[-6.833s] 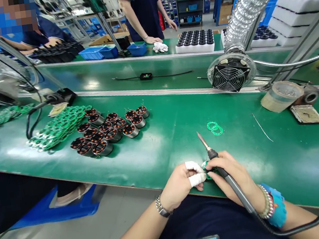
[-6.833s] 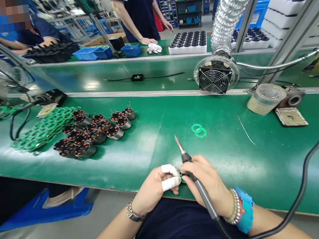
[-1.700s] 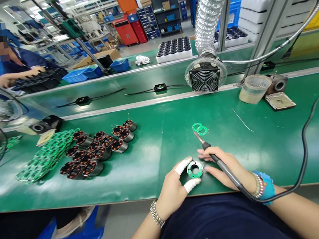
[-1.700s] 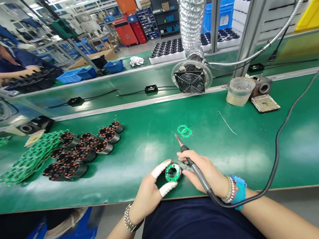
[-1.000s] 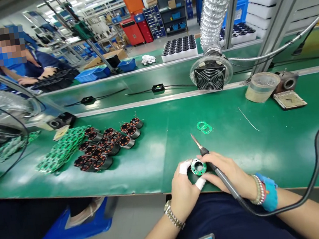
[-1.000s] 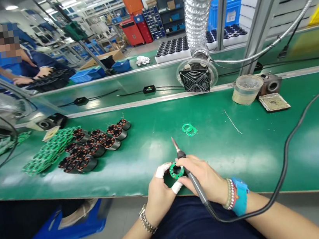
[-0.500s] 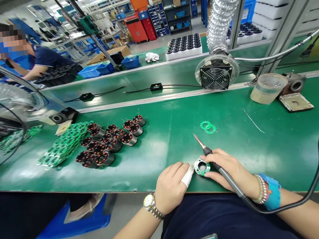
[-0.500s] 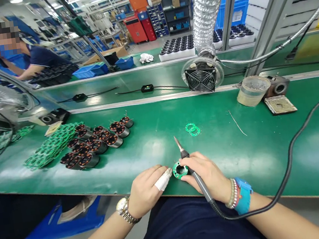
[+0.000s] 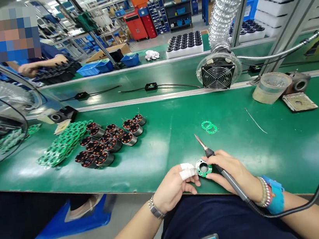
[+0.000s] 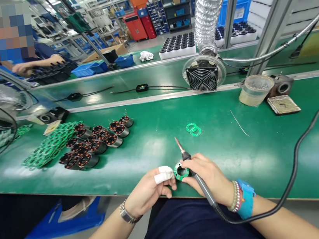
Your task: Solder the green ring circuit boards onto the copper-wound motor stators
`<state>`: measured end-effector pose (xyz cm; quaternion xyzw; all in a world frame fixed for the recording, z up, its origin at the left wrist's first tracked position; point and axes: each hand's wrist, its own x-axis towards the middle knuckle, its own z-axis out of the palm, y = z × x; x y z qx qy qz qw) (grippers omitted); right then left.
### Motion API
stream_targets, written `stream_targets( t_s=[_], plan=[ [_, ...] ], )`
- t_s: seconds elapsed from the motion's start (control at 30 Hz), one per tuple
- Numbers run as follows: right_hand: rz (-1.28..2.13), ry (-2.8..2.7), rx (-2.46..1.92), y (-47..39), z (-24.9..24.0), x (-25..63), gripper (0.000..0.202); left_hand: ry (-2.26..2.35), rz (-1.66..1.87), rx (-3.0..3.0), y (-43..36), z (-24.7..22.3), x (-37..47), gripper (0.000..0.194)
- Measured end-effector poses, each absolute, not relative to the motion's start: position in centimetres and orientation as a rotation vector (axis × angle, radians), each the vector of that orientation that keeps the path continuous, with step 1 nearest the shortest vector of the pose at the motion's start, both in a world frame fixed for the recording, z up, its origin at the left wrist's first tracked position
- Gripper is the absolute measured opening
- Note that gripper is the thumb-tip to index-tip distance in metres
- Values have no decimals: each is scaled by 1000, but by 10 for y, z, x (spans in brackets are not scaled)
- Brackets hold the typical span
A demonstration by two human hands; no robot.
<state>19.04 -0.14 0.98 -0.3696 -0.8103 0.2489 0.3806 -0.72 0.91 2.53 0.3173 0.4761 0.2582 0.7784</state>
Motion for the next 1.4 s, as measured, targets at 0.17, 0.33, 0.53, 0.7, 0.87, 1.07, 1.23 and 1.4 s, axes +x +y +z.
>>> stream_targets(
  t_s=[0.17, 0.33, 0.53, 0.7, 0.87, 1.07, 1.23, 1.4],
  plan=[
    [636, -2064, -932, -2, 11, 190, 27, 1078, 634, 785, 6, 22, -17, 26],
    [647, -2066, -933, -1, 11, 190, 27, 1109, 632, 875, 11, 17, -13, 27],
    [649, -2069, -944, -2, 10, 190, 25, 1137, 628, 887, 10, 18, -2, 28],
    [643, -2068, -941, -2, 11, 189, 23, 1128, 732, 911, 6, 21, 5, 28],
    [722, -2058, -948, 3, 14, 193, 27, 1125, 675, 1123, 13, 25, -4, 31],
    [806, -2031, -997, 3, 21, 199, 37, 1219, 632, 1519, 8, 19, -7, 22],
    [561, -2091, -1024, -5, 18, 189, 34, 1260, 621, 1695, 12, 20, -7, 19],
    [569, -2143, -1042, -3, 18, 189, 29, 1191, 518, 1569, 14, 23, -5, 22]
  ],
)
